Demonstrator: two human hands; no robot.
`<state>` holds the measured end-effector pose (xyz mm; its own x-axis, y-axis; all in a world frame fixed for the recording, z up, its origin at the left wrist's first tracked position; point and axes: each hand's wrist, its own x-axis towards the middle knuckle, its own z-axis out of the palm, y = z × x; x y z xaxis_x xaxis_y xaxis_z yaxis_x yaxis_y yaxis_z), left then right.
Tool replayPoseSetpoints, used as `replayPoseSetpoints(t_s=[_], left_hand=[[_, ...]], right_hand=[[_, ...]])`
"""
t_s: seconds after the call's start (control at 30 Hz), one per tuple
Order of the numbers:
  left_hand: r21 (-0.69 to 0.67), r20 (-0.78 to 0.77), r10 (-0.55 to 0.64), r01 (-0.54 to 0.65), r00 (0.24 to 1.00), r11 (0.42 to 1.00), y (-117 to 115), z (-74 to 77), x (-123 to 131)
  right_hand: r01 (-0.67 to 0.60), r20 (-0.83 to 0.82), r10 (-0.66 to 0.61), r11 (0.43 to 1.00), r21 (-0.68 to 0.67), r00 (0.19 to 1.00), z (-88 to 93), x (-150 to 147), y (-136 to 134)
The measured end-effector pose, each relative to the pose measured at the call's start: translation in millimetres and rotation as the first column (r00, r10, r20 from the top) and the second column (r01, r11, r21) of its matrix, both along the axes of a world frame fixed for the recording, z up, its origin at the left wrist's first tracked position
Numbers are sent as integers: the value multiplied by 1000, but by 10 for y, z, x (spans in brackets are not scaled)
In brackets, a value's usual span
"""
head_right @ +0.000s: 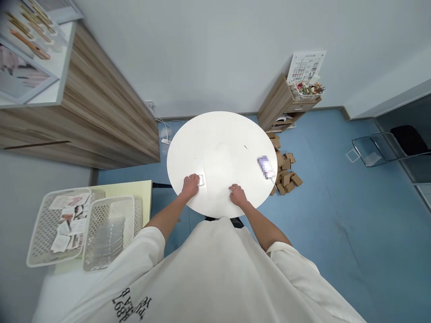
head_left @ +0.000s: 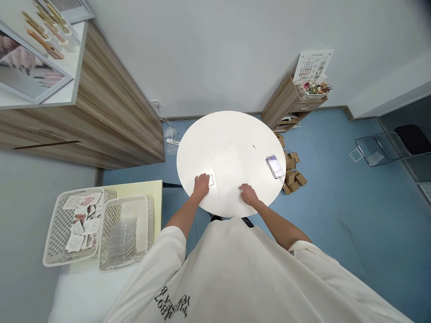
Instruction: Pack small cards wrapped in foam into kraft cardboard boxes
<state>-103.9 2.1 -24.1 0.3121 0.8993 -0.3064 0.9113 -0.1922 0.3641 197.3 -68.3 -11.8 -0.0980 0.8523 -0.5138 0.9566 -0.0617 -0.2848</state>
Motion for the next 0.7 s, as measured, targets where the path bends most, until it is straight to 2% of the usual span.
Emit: replayPoseSetpoints(t_s=[0.13,0.3,0.4,0.5,0.7], left_hand=[[13,39,48,-49,998,999,-63,91,169],[-34,144,-18,23,989,999,-33,153,678],[-67,152,-54,65,987,996,36,98,1008],[-30,139,-84,89,987,996,80,-1,1239],[30,35,-97,96,995,995,40,-148,1383]], right_hand=[[-68,-17,68,997,24,998,-44,108,51],[-161,-9,162,987,10,987,-117,268,91],[-248,9,248,969,14,969,-155,337,96],[-316,40,314,948,37,949,-181,382,107],[-416,48,413,904,96,910,-226,477,157]])
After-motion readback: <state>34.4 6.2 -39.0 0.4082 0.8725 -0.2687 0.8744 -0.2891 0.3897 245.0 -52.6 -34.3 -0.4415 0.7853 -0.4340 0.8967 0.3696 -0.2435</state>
